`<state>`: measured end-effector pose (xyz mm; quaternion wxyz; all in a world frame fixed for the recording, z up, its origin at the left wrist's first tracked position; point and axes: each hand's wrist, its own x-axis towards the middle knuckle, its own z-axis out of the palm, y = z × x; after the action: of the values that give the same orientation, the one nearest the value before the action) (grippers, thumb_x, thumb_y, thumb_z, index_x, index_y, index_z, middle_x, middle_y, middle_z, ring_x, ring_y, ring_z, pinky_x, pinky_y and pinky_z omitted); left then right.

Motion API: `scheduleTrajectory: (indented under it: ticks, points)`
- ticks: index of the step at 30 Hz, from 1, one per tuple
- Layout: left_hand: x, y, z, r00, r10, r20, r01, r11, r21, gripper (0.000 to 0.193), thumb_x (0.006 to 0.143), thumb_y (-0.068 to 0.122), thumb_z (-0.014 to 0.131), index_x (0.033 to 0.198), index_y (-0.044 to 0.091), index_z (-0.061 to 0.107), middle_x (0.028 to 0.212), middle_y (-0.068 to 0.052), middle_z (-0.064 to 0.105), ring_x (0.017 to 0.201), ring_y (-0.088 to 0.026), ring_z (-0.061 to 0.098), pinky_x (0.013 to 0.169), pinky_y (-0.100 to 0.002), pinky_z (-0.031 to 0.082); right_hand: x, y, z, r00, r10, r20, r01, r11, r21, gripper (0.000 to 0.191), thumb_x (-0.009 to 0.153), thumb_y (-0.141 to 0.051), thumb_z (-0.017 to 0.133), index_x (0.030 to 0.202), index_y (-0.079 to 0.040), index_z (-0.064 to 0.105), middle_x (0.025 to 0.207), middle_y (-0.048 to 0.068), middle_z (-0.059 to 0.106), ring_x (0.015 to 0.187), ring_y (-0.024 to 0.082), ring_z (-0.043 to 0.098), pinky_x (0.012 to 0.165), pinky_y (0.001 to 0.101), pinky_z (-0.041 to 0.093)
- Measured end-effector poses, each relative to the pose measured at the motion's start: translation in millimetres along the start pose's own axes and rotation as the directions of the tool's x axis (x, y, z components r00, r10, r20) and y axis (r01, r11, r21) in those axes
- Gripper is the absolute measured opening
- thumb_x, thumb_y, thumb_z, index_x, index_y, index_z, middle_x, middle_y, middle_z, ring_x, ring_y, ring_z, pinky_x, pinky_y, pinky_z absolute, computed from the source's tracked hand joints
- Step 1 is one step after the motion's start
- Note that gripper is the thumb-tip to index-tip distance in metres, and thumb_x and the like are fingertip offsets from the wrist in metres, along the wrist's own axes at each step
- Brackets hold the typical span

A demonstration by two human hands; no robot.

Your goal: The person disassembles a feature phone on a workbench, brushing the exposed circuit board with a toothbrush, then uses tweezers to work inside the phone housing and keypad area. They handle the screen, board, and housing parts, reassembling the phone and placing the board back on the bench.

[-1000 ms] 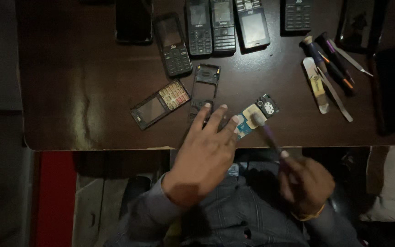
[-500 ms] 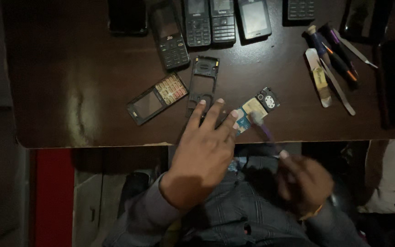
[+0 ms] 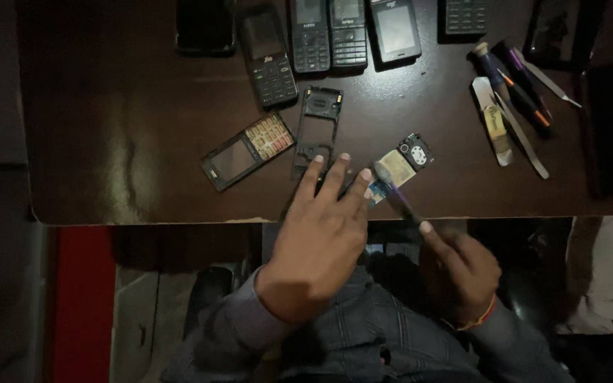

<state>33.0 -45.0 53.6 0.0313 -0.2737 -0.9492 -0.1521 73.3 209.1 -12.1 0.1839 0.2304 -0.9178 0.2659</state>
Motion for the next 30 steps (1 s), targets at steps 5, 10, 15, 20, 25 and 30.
scheduleTrajectory:
  ticks: [5, 10, 15, 20, 25, 30]
  points:
    - [0.6, 0.8, -1.3, 0.999, 0.005, 0.046, -0.005, 1.0, -0.006, 0.034, 0.088, 0.013, 0.06, 0.113, -0.004, 0.075, 0.139, -0.021, 0.064, 0.138, -0.042, 0.049, 0.118, -0.059, 0.032, 6.8, -1.6, -1.7, 0.999, -0.005, -0.033, 0.004, 0.999, -0.04, 0.042, 0.091, 0.014, 0.072, 0.129, -0.003, 0.071, 0.098, 0.015, 0.069, 0.077, 0.023, 0.068, 0.063, 0.0339, 0.052]
    - [1.9, 3.4, -3.1, 1.0, 0.013, 0.008, -0.013, 1.0, 0.01, 0.037, 0.087, 0.013, 0.06, 0.116, -0.004, 0.075, 0.14, -0.02, 0.064, 0.137, -0.041, 0.05, 0.119, -0.058, 0.032, 6.0, 8.6, -3.2, 0.998, 0.05, -0.027, -0.051, 0.996, -0.069, 0.042, 0.09, 0.013, 0.078, 0.128, -0.004, 0.071, 0.098, 0.016, 0.072, 0.077, 0.022, 0.069, 0.063, 0.0326, 0.052]
    - [3.9, 6.6, -3.2, 1.0, 0.0, -0.011, 0.0, 1.0, -0.005, 0.036, 0.086, 0.014, 0.061, 0.114, -0.004, 0.076, 0.138, -0.02, 0.064, 0.136, -0.041, 0.05, 0.119, -0.058, 0.032, -1.3, 11.9, -7.1, 0.998, -0.004, 0.057, 0.008, 0.998, -0.065, 0.05, 0.087, 0.005, 0.069, 0.136, -0.008, 0.068, 0.108, 0.017, 0.071, 0.09, 0.03, 0.072, 0.075, 0.0374, 0.057]
    - [3.8, 8.1, -1.8, 1.0, 0.0, 0.028, 0.0, 1.0, 0.004, 0.031, 0.086, 0.013, 0.062, 0.109, -0.003, 0.075, 0.139, -0.02, 0.064, 0.135, -0.041, 0.051, 0.118, -0.059, 0.033, 5.4, 7.5, -6.2, 0.999, -0.003, 0.038, 0.004, 0.999, -0.033, 0.045, 0.09, 0.01, 0.069, 0.133, -0.004, 0.069, 0.104, 0.017, 0.072, 0.082, 0.026, 0.07, 0.069, 0.0362, 0.054]
    - [0.1, 10.5, -5.2, 0.999, 0.018, -0.039, -0.017, 1.0, 0.023, 0.035, 0.086, 0.012, 0.062, 0.115, -0.004, 0.074, 0.14, -0.02, 0.064, 0.135, -0.042, 0.051, 0.118, -0.059, 0.035, 7.7, 12.9, -18.4, 0.998, 0.054, -0.037, -0.057, 0.995, -0.083, 0.033, 0.092, 0.012, 0.072, 0.121, -0.003, 0.071, 0.103, 0.016, 0.072, 0.075, 0.025, 0.067, 0.064, 0.0347, 0.051]
    - [3.3, 13.1, -8.9, 0.997, 0.063, -0.041, -0.06, 0.996, 0.067, 0.035, 0.085, 0.011, 0.063, 0.114, -0.007, 0.073, 0.137, -0.024, 0.064, 0.136, -0.041, 0.051, 0.119, -0.057, 0.035, -3.7, 26.6, -24.6, 0.929, 0.226, -0.294, -0.234, 0.972, 0.008, 0.017, 0.102, 0.007, 0.077, 0.118, 0.004, 0.074, 0.1, 0.02, 0.073, 0.067, 0.018, 0.062, 0.058, 0.0299, 0.044]
